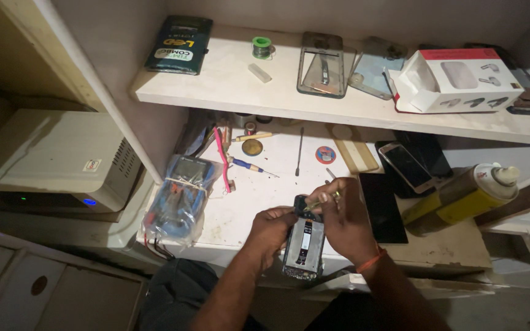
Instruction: The person holds a disassembled smartphone and uses a small screwdriver to remove screws from the internal frame. They then place a black camera module onto the motherboard and secure it with additional screws. The phone remains open on the workbench throughout the clip.
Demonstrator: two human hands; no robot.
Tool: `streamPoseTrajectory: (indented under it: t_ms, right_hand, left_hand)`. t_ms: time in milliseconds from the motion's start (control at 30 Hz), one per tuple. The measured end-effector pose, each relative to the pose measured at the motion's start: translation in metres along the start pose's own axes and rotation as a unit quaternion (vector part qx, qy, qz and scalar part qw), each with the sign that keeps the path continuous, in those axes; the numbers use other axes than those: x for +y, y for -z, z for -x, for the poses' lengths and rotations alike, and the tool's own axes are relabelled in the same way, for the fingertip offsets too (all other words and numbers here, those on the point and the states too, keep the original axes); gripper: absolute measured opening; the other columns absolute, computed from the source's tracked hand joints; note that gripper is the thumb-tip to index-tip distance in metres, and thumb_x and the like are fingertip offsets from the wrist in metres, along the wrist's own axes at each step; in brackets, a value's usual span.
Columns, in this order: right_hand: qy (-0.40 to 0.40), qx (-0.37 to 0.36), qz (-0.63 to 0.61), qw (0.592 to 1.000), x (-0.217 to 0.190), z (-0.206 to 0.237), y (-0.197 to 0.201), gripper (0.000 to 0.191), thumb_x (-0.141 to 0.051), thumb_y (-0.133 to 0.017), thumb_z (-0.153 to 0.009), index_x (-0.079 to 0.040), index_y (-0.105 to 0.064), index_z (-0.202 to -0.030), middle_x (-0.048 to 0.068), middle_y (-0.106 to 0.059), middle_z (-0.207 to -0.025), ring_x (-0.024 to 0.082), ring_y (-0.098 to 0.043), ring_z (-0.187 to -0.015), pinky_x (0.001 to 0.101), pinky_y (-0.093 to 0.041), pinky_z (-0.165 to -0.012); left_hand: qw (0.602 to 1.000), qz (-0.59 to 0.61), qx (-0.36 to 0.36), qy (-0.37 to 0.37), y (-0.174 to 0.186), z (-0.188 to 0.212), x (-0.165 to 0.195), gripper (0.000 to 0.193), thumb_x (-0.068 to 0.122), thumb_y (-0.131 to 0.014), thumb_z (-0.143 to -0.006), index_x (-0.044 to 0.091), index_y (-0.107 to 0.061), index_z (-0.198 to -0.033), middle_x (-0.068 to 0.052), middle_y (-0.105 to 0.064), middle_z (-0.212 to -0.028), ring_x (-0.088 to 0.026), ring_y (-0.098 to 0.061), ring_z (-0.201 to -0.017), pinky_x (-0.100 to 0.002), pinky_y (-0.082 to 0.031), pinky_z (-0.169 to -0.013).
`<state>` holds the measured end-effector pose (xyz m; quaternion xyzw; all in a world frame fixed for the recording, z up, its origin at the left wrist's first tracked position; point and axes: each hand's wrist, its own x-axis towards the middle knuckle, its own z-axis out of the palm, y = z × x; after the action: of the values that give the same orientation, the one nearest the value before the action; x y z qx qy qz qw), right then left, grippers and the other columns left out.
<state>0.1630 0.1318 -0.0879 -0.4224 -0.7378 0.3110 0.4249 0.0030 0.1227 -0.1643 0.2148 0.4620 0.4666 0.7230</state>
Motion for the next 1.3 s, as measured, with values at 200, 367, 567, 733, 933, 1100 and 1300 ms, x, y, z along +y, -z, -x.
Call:
streamPoseTrajectory:
  t_ms: [200, 367, 567, 733, 933, 1100, 1300]
  right_hand:
    - [-0.006, -0.008, 0.015, 1.000, -0.001, -0.003, 0.000, 0.010, -0.011, -0.042, -0.105, -0.005, -0.035, -0.109, 0.018, -0.067, -0.099, 0.024, -0.078, -0.093, 0.0320, -0.063, -0.075]
    - [-0.028, -0.015, 0.030, 0.999, -0.002, -0.004, 0.000, 0.009, -0.011, -0.041, -0.106, -0.005, -0.035, -0.106, 0.018, -0.068, -0.098, 0.023, -0.079, -0.094, 0.0311, -0.063, -0.075]
    - [-0.011, -0.021, 0.058, 0.998, 0.003, -0.003, 0.000, 0.011, -0.013, -0.042, -0.105, -0.004, -0.036, -0.108, 0.019, -0.069, -0.097, 0.024, -0.079, -0.093, 0.0307, -0.063, -0.074]
    - [-0.003, -0.029, 0.065, 0.997, 0.011, -0.002, 0.002, 0.016, -0.017, -0.044, -0.106, -0.002, -0.040, -0.110, 0.020, -0.070, -0.099, 0.024, -0.080, -0.094, 0.0310, -0.063, -0.075]
    - [0.022, -0.054, 0.174, 0.983, 0.007, -0.002, 0.008, 0.021, -0.023, -0.051, -0.103, -0.003, -0.050, -0.110, 0.016, -0.072, -0.092, 0.023, -0.079, -0.077, 0.0299, -0.065, -0.062]
    - [0.059, -0.069, 0.233, 0.968, -0.011, -0.008, 0.011, 0.029, -0.026, -0.061, -0.100, -0.005, -0.057, -0.120, 0.016, -0.073, -0.095, 0.023, -0.078, -0.071, 0.0313, -0.062, -0.057]
    - [0.043, -0.117, 0.114, 0.986, -0.031, -0.016, 0.008, 0.048, -0.013, -0.059, -0.095, -0.001, -0.052, -0.141, 0.019, -0.070, -0.111, 0.023, -0.075, -0.084, 0.0322, -0.064, -0.065]
  left_hand:
    - [0.999, -0.040, 0.025, 0.009, -0.001, 0.002, 0.004, 0.018, 0.010, -0.064, -0.094, -0.002, -0.074, -0.104, -0.009, -0.074, -0.077, -0.013, -0.064, -0.055, -0.024, -0.049, -0.047]
    - [0.998, -0.050, 0.032, 0.014, -0.002, 0.005, 0.007, 0.018, 0.009, -0.064, -0.094, -0.002, -0.074, -0.105, -0.009, -0.074, -0.078, -0.012, -0.064, -0.055, -0.024, -0.050, -0.046]
    - [0.998, -0.042, 0.030, 0.024, -0.004, 0.008, 0.010, 0.019, 0.009, -0.064, -0.095, -0.001, -0.074, -0.107, -0.010, -0.075, -0.081, -0.013, -0.067, -0.059, -0.025, -0.053, -0.051]
    - [1.000, -0.027, 0.009, 0.010, -0.002, 0.007, 0.008, 0.021, 0.009, -0.063, -0.096, -0.002, -0.075, -0.109, -0.010, -0.075, -0.082, -0.013, -0.067, -0.060, -0.025, -0.053, -0.053]
    - [0.999, -0.048, -0.018, 0.003, 0.007, 0.002, 0.003, 0.020, 0.008, -0.064, -0.095, -0.001, -0.076, -0.108, -0.006, -0.072, -0.078, -0.008, -0.056, -0.053, -0.022, -0.041, -0.045]
    - [0.997, -0.068, -0.015, 0.022, 0.012, 0.001, 0.003, 0.018, 0.003, -0.064, -0.093, 0.001, -0.073, -0.109, -0.004, -0.072, -0.077, -0.006, -0.050, -0.050, -0.021, -0.038, -0.044]
    - [0.999, -0.041, -0.020, 0.027, 0.013, -0.001, 0.002, 0.016, 0.002, -0.065, -0.094, 0.000, -0.073, -0.107, -0.005, -0.070, -0.076, -0.007, -0.050, -0.050, -0.021, -0.037, -0.044]
